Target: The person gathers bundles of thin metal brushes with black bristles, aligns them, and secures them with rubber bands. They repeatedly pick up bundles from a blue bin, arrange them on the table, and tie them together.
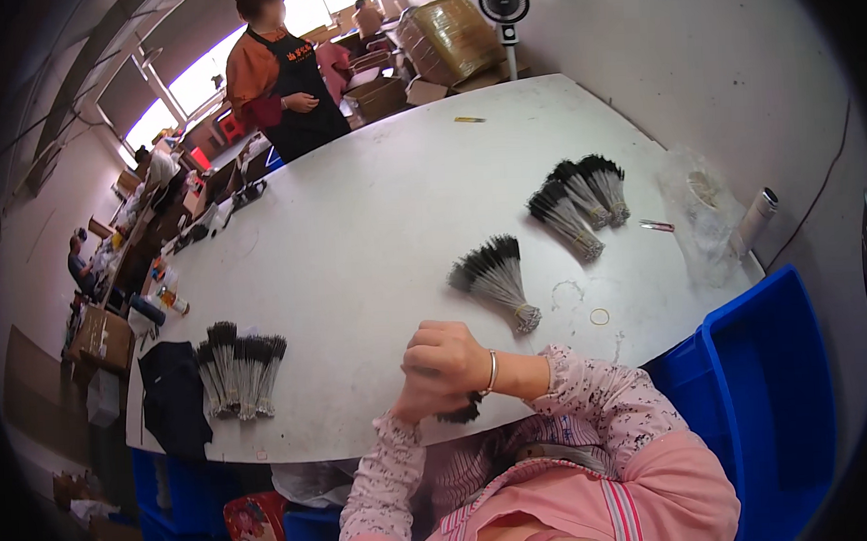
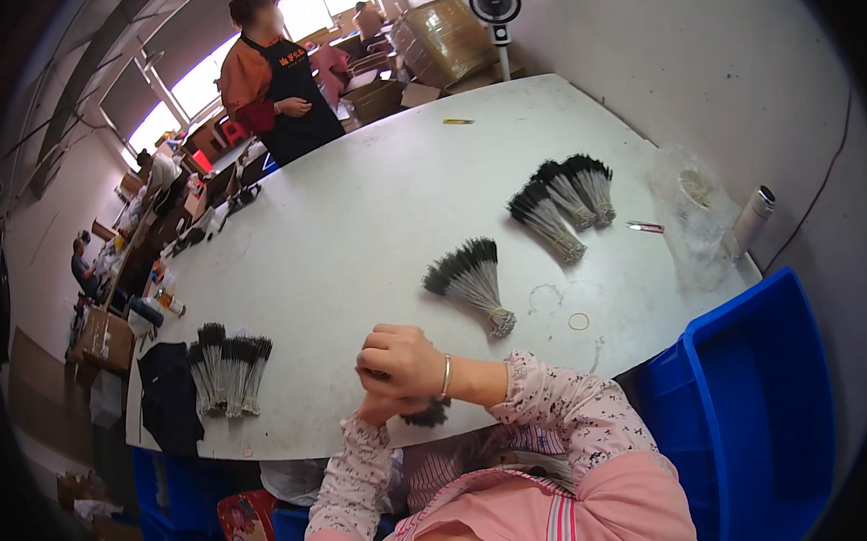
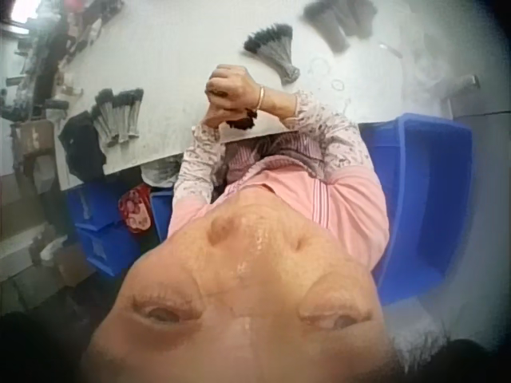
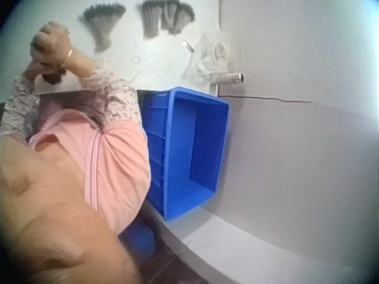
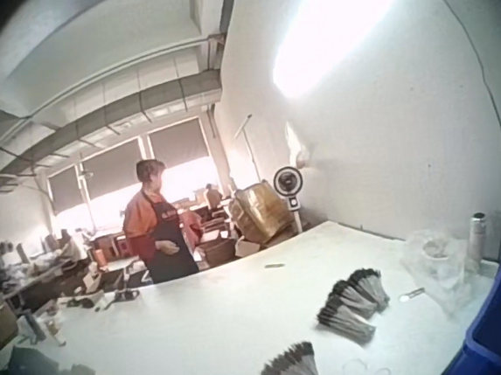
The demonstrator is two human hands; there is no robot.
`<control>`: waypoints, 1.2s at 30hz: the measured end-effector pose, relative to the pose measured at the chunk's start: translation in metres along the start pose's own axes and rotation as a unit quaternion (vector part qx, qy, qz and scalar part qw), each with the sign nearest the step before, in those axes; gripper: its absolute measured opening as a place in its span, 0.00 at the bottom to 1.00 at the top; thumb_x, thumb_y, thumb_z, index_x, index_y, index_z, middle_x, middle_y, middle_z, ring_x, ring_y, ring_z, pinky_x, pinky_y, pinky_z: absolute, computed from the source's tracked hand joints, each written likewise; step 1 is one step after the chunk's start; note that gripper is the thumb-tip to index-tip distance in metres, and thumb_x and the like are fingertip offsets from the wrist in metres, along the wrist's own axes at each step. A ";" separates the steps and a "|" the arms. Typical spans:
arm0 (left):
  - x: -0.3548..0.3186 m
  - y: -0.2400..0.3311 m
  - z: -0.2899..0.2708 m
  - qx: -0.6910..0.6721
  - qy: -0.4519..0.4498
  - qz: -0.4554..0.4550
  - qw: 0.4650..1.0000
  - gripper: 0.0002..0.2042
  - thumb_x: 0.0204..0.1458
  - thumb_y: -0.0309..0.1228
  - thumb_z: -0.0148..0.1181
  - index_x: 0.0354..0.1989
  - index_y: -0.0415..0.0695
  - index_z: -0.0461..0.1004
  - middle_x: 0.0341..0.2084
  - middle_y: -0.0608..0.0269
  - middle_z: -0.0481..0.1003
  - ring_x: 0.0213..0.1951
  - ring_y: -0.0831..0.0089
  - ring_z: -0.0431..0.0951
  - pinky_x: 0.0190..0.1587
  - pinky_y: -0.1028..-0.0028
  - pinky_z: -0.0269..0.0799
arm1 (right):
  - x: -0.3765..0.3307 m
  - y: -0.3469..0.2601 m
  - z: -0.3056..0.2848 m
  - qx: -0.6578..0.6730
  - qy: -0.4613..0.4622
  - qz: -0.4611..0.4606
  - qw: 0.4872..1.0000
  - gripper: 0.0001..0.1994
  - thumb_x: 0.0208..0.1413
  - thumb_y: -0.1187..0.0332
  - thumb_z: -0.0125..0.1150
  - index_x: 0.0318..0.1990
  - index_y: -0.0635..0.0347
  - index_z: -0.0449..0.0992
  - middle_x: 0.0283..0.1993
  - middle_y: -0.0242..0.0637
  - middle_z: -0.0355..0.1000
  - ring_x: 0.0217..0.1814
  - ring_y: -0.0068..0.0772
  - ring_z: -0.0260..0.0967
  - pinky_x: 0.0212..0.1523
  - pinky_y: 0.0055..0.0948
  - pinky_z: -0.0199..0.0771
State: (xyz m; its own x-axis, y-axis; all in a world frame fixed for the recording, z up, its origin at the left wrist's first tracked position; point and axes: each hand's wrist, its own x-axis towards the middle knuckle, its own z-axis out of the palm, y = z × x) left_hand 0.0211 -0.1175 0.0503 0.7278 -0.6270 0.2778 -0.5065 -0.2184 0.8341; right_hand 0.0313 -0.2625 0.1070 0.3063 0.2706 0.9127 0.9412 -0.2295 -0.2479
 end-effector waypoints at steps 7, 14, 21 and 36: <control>-0.031 0.022 0.026 -0.257 -0.102 -0.145 0.950 0.36 0.37 0.31 0.70 0.57 0.39 0.60 0.53 0.60 0.64 0.56 0.68 0.63 0.58 0.68 0.60 | 0.020 -0.034 -0.015 0.080 0.050 0.090 0.992 0.06 0.36 0.76 0.62 0.22 0.58 0.70 0.20 0.34 0.66 0.22 0.37 0.65 0.20 0.32 0.65; -0.027 0.056 0.076 -0.376 0.053 -0.235 0.895 0.08 0.40 0.25 0.55 0.31 0.38 0.73 0.26 0.59 0.73 0.30 0.65 0.74 0.37 0.68 0.71 | -0.021 -0.022 -0.011 0.077 0.012 0.264 0.961 0.06 0.38 0.66 0.59 0.19 0.57 0.71 0.19 0.38 0.68 0.23 0.44 0.68 0.24 0.38 0.68; -0.038 0.035 0.086 -0.527 0.145 -0.237 0.803 0.13 0.39 0.22 0.56 0.35 0.43 0.64 0.23 0.64 0.67 0.27 0.69 0.70 0.37 0.69 0.69 | -0.112 -0.005 -0.069 0.097 0.134 0.414 0.895 0.12 0.47 0.68 0.64 0.39 0.60 0.76 0.38 0.39 0.73 0.38 0.36 0.72 0.40 0.31 0.72; -0.017 0.026 0.080 -0.449 0.113 -0.270 0.844 0.28 0.37 0.21 0.55 0.54 0.36 0.61 0.19 0.62 0.68 0.25 0.70 0.71 0.35 0.70 0.69 | -0.188 0.029 -0.158 -0.168 -0.071 0.513 0.839 0.02 0.52 0.75 0.51 0.32 0.64 0.69 0.30 0.47 0.70 0.32 0.48 0.70 0.30 0.36 0.68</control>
State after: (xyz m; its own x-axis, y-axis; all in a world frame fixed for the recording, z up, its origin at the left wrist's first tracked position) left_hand -0.0422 -0.1725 0.0292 0.8612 -0.4366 -0.2601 0.4087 0.2907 0.8651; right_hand -0.0213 -0.4674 -0.0207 0.9669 -0.1272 0.2212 0.0862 -0.6531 -0.7524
